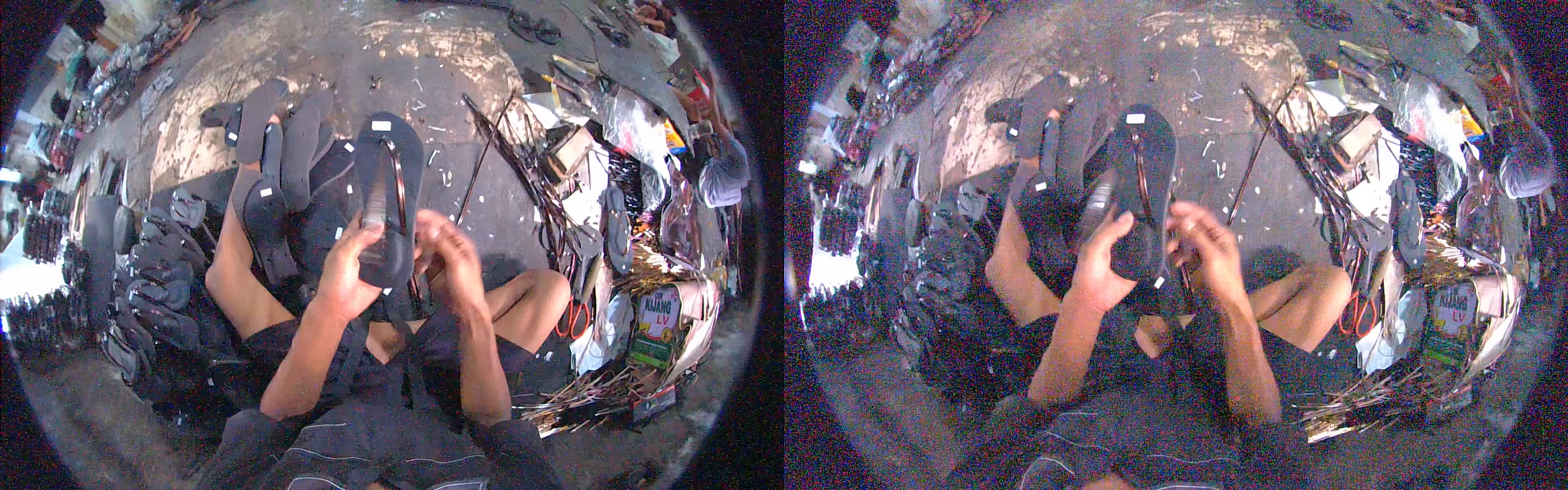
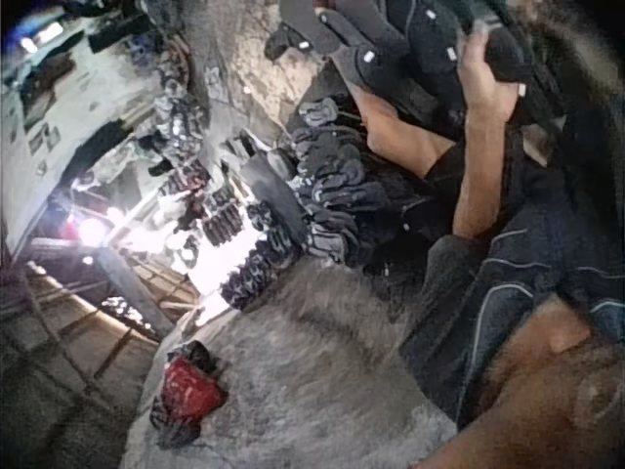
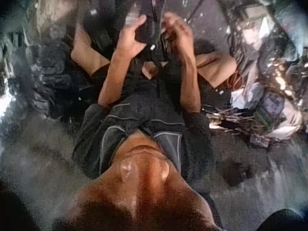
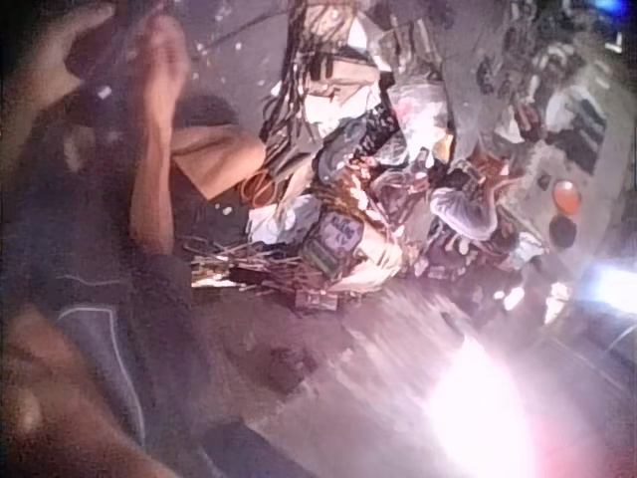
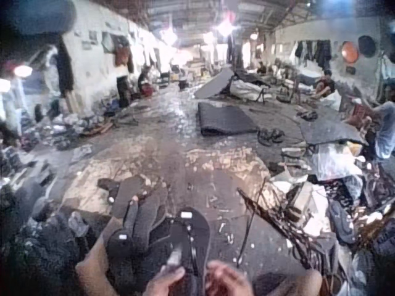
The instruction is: The person sits on the floor and assembles black flip-flops by inserting thin straps through holes in the soles. They use scissors to trim excess strap material and place finished slippers aside.
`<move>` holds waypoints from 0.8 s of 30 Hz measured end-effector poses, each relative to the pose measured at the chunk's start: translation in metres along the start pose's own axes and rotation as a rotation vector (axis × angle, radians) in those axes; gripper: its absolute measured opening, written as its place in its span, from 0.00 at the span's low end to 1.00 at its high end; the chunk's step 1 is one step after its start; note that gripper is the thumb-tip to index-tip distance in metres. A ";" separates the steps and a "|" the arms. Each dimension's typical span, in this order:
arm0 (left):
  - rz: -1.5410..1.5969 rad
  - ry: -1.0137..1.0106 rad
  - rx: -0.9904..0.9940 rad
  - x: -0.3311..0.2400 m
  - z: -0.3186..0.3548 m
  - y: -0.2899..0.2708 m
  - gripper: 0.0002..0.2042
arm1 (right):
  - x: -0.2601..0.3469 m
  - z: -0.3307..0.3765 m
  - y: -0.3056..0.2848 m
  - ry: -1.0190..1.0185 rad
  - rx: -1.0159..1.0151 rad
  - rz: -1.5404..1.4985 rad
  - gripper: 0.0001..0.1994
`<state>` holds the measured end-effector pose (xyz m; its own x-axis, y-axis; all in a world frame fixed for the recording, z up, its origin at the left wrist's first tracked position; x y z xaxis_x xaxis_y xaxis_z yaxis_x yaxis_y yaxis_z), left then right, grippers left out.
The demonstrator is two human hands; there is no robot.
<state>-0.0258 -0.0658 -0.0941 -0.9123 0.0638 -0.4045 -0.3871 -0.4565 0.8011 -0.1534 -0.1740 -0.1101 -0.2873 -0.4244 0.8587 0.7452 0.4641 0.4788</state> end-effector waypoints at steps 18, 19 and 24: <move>-0.982 0.379 -0.661 -0.066 0.053 0.014 0.25 | 0.081 0.013 -0.001 -0.653 0.287 0.420 0.07; -0.857 0.412 -0.674 -0.060 0.051 0.036 0.22 | 0.072 0.011 -0.002 -0.575 0.222 0.248 0.06; -0.777 0.820 -0.453 -0.037 0.027 0.039 0.13 | 0.058 0.002 0.032 -0.541 -0.056 0.318 0.11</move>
Point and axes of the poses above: each hand's wrist, its own z-axis away from the middle knuckle, its own y-axis out of the palm, x = y × z, the point moved 2 cm from there along -z, towards the middle knuckle, and after that the axes turned 13 degrees about -y, right-handed, at the moved point
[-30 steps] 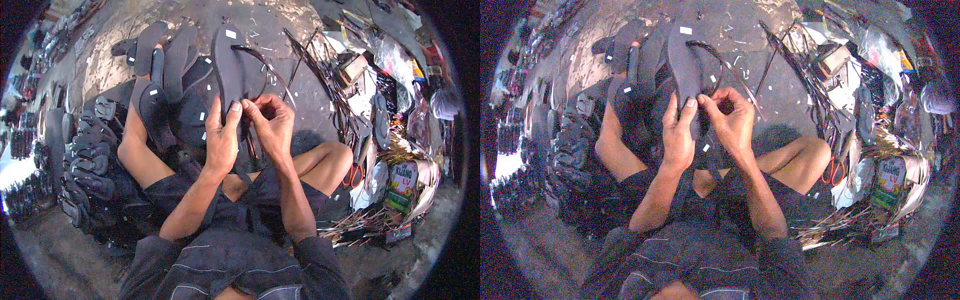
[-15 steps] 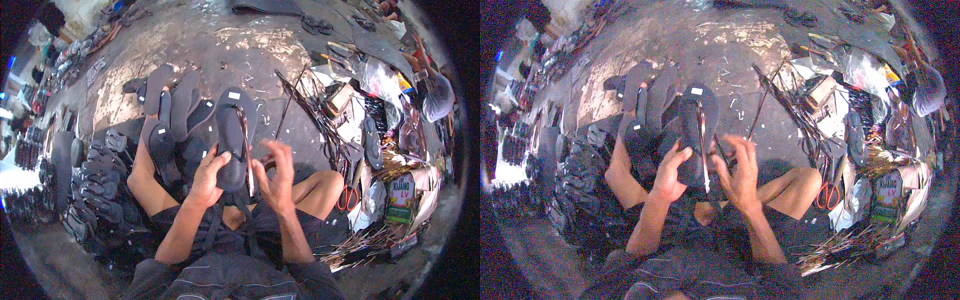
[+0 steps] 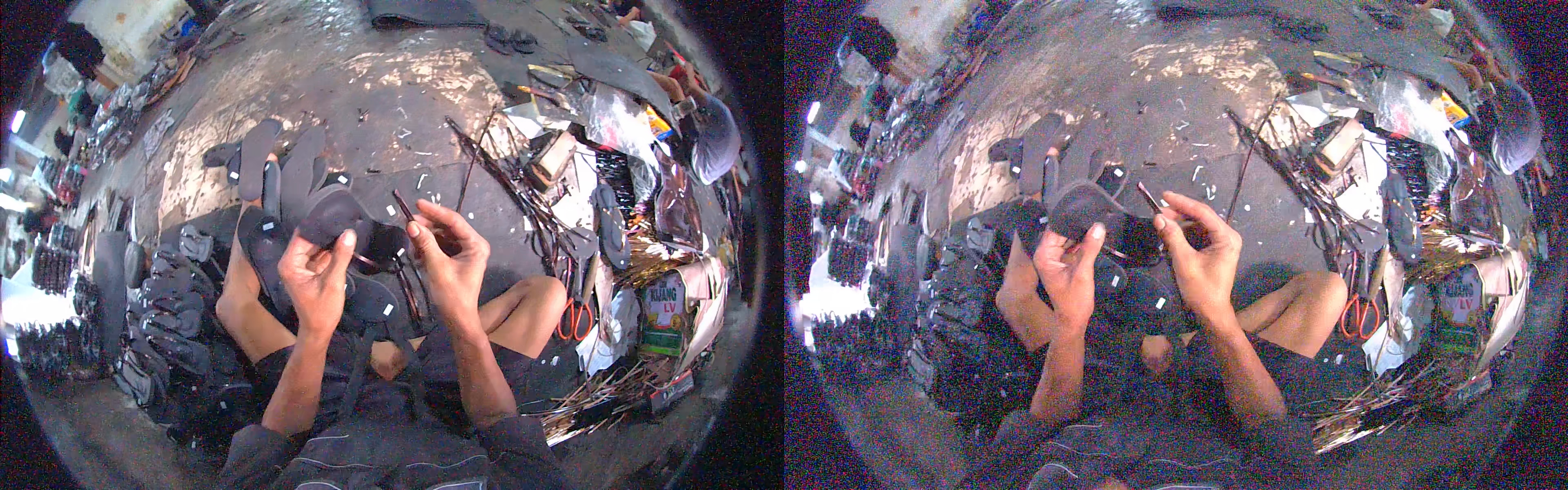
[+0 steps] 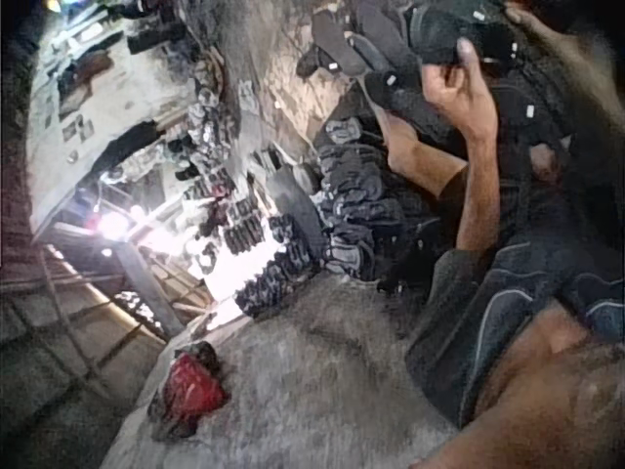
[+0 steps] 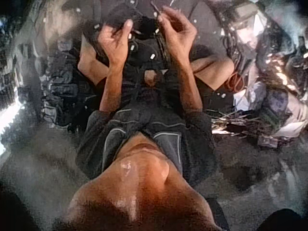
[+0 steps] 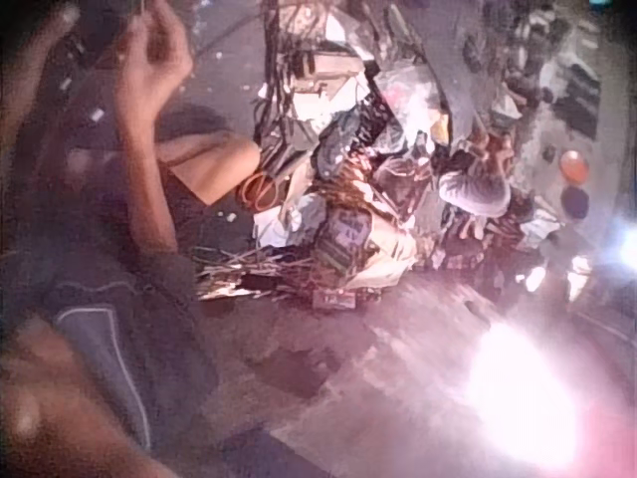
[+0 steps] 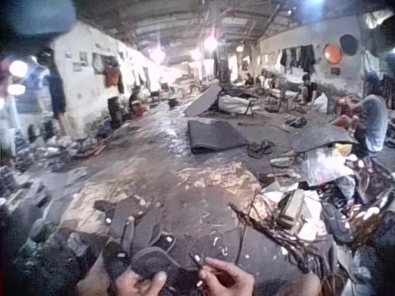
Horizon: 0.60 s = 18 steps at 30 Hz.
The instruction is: The person sits on the floor and assembles black flip-flops by inserting thin straps through holes in the soles. They use scissors to trim excess strap material and place finished slippers aside.
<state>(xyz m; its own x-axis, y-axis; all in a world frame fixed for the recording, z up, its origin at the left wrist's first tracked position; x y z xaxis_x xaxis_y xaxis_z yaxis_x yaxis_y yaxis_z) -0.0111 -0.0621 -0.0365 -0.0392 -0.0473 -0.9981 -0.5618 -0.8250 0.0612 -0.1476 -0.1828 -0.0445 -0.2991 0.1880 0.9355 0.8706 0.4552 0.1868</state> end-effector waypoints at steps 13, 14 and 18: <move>-0.216 0.029 -0.065 -0.006 0.025 0.012 0.10 | 0.003 0.012 0.026 -0.519 0.141 0.623 0.10; -0.317 0.055 -0.068 -0.010 0.026 0.013 0.11 | 0.005 0.011 0.026 -0.489 0.162 0.637 0.09; -0.400 0.141 -0.127 -0.008 0.026 0.005 0.14 | -0.003 0.004 0.016 -0.596 0.269 0.527 0.21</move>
Point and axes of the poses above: each hand's wrist, its own z-axis away from the middle knuckle, its own y-axis out of the palm, x = y × z, the point moved 2 cm from there along -z, towards the middle knuckle, and after that the axes turned 13 degrees about -y, right-handed, at the moved point
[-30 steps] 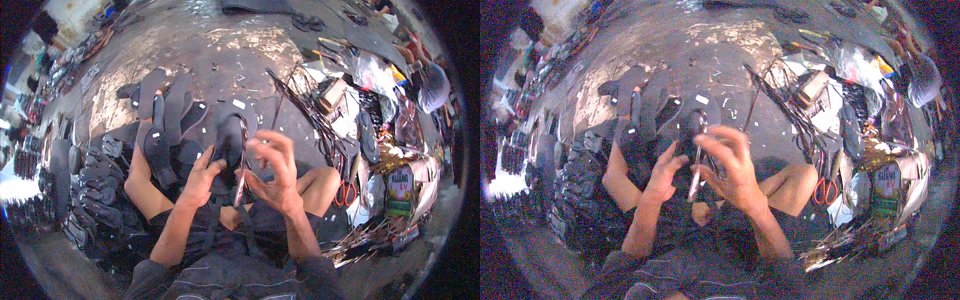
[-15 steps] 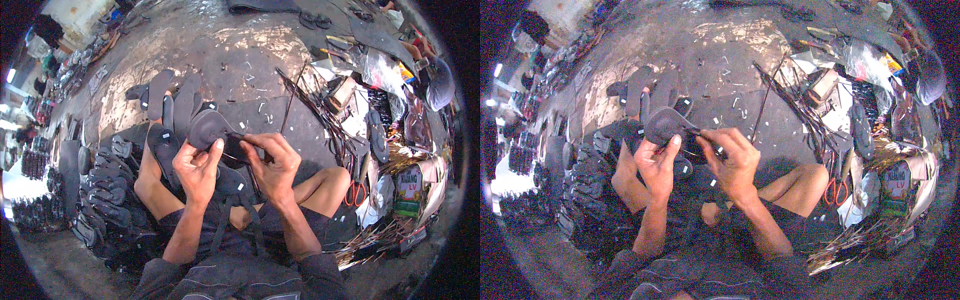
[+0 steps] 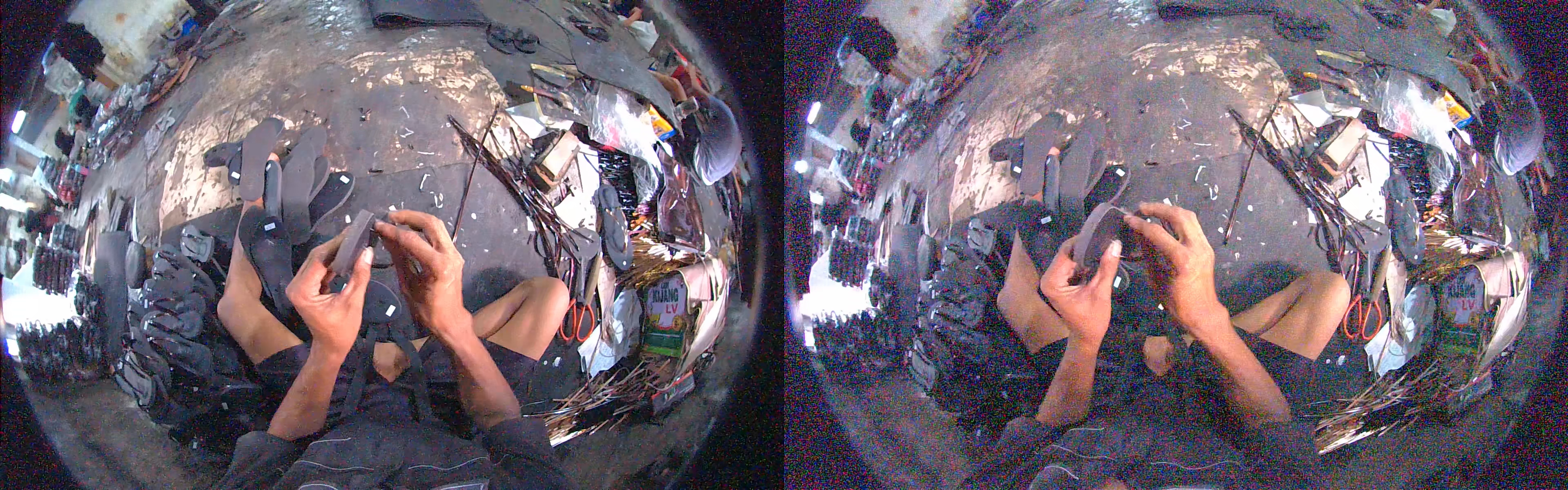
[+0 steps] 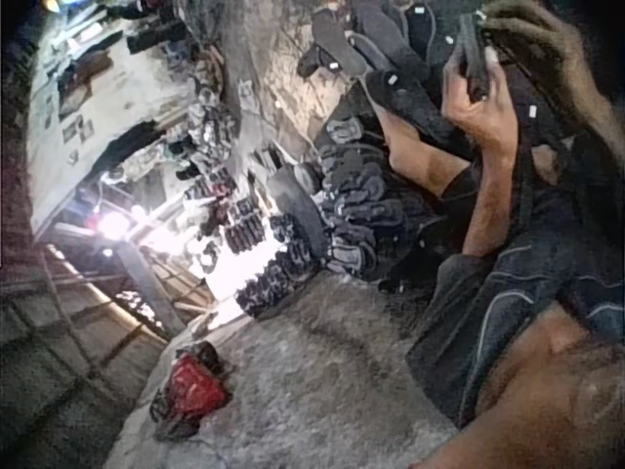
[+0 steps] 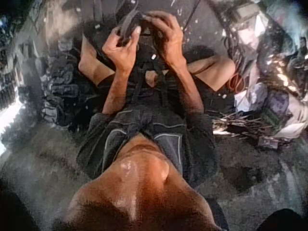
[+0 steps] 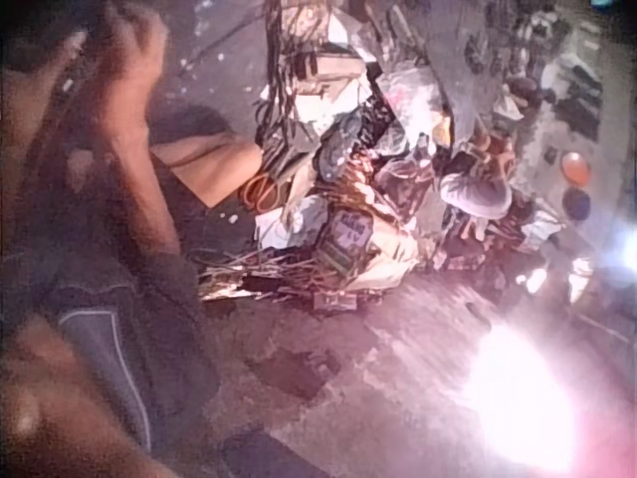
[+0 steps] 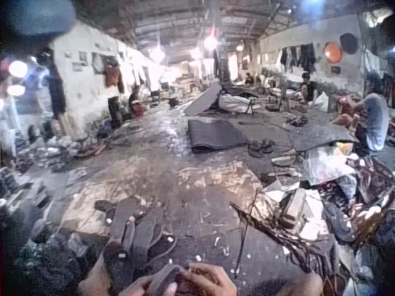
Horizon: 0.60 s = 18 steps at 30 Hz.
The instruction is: The person sits on the floor and assembles black flip-flops by inserting thin straps through holes in the soles. They use scissors to trim excess strap material and place finished slippers aside.
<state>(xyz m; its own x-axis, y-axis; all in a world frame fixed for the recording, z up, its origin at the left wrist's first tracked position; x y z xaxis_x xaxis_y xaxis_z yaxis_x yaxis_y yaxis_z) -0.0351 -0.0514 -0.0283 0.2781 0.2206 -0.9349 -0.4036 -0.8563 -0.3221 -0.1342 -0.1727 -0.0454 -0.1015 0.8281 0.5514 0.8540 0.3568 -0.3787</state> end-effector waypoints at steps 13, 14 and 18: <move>0.415 -0.241 0.058 0.057 0.031 0.030 0.29 | -0.060 0.037 -0.008 0.857 -0.243 -0.719 0.23; 0.519 -0.311 0.261 0.065 0.043 0.027 0.24 | -0.070 0.035 -0.023 0.759 -0.278 -0.706 0.21; 0.960 -0.817 0.677 0.081 0.053 0.014 0.13 | -0.068 0.017 -0.056 0.727 0.073 -0.580 0.19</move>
Point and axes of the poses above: each hand's wrist, its own z-axis away from the middle knuckle, its own y-axis out of the palm, x = y × z, the point moved 2 cm from there along -z, towards the middle knuckle, and after that the axes turned 13 degrees about -y, right-handed, at the moved point
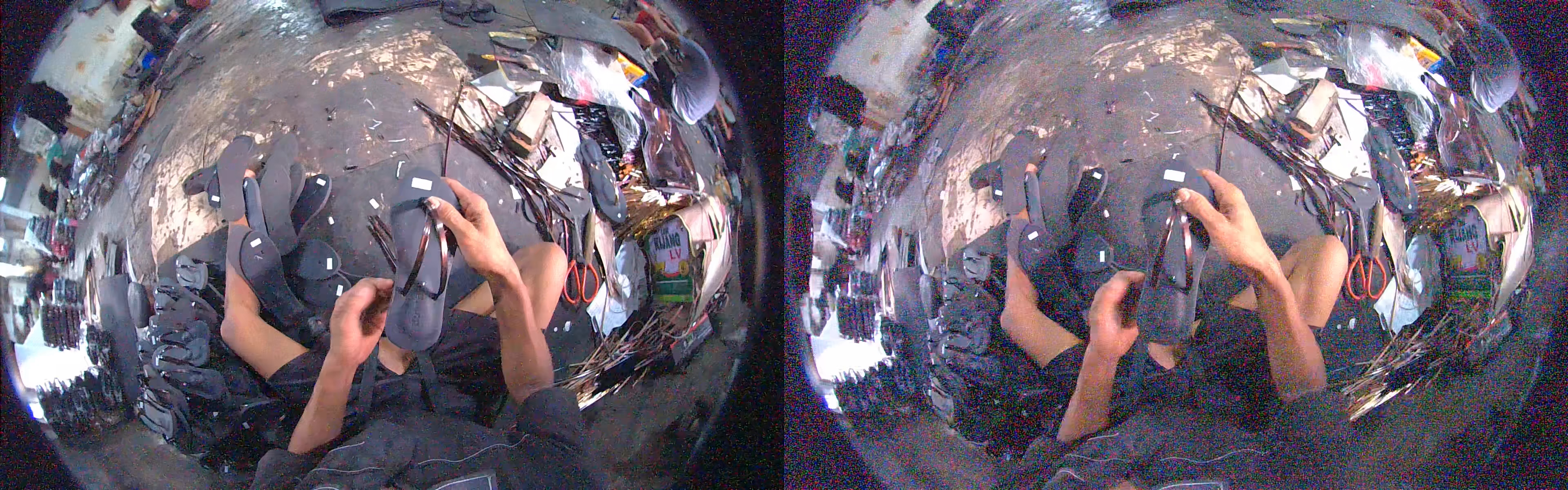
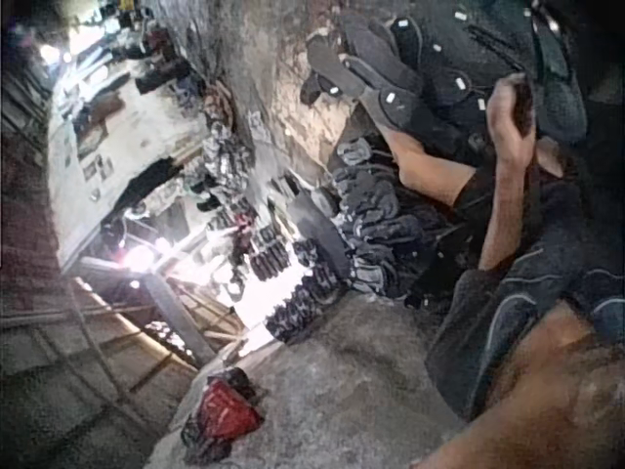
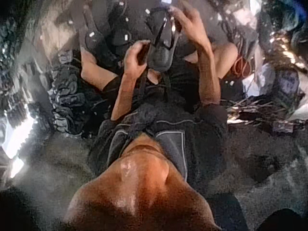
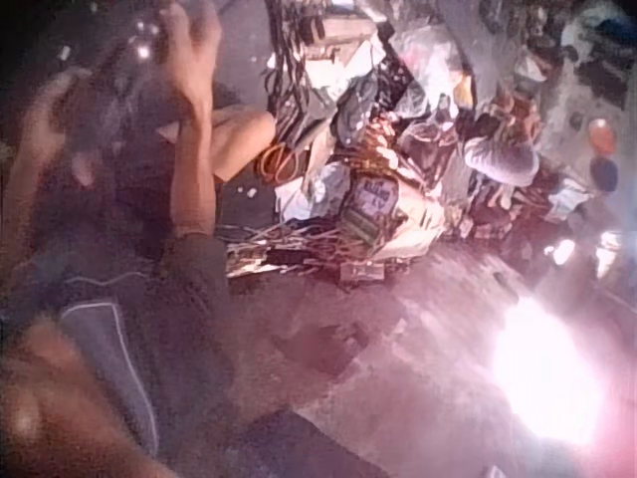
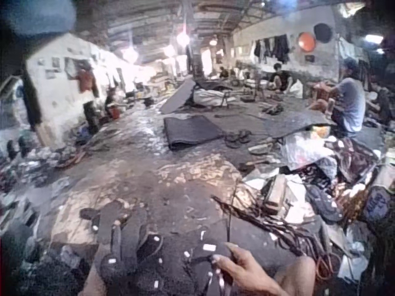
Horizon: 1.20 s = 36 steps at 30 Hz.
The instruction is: The person sits on the floor and assembles black flip-flops by inserting thin straps through holes in the soles. They use scissors to trim excess strap material and place finished slippers aside.
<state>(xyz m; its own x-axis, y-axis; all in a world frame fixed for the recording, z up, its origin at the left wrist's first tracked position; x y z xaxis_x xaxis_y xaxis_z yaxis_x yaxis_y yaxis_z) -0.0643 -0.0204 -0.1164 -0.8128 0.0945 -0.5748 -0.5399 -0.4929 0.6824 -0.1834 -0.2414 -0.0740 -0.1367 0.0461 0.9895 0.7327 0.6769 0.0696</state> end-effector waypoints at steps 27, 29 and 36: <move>-0.731 0.415 -0.377 -0.033 -0.016 0.063 0.28 | -0.042 0.083 0.064 0.261 -0.030 -0.865 0.12; -0.796 0.471 -0.354 -0.031 -0.015 0.069 0.29 | -0.060 0.089 0.060 0.246 -0.069 -0.750 0.11; -1.041 0.221 -0.242 -0.018 -0.043 0.055 0.42 | -0.042 0.099 0.026 -0.120 -0.122 0.219 0.09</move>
<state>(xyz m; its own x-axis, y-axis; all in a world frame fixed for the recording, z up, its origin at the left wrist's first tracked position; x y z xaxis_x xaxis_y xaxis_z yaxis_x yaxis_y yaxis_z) -0.0704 -0.0865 -0.0882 0.0875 0.4182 -0.9042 -0.8633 -0.4211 -0.2783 -0.2252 -0.1530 -0.1259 -0.0386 0.2728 0.9613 0.8274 0.5481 -0.1223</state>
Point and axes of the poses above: each hand's wrist, its own z-axis away from the middle knuckle, its own y-axis out of the palm, x = y × z, the point moved 2 cm from there along -z, towards the middle knuckle, and after that the axes turned 13 degrees about -y, right-handed, at the moved point
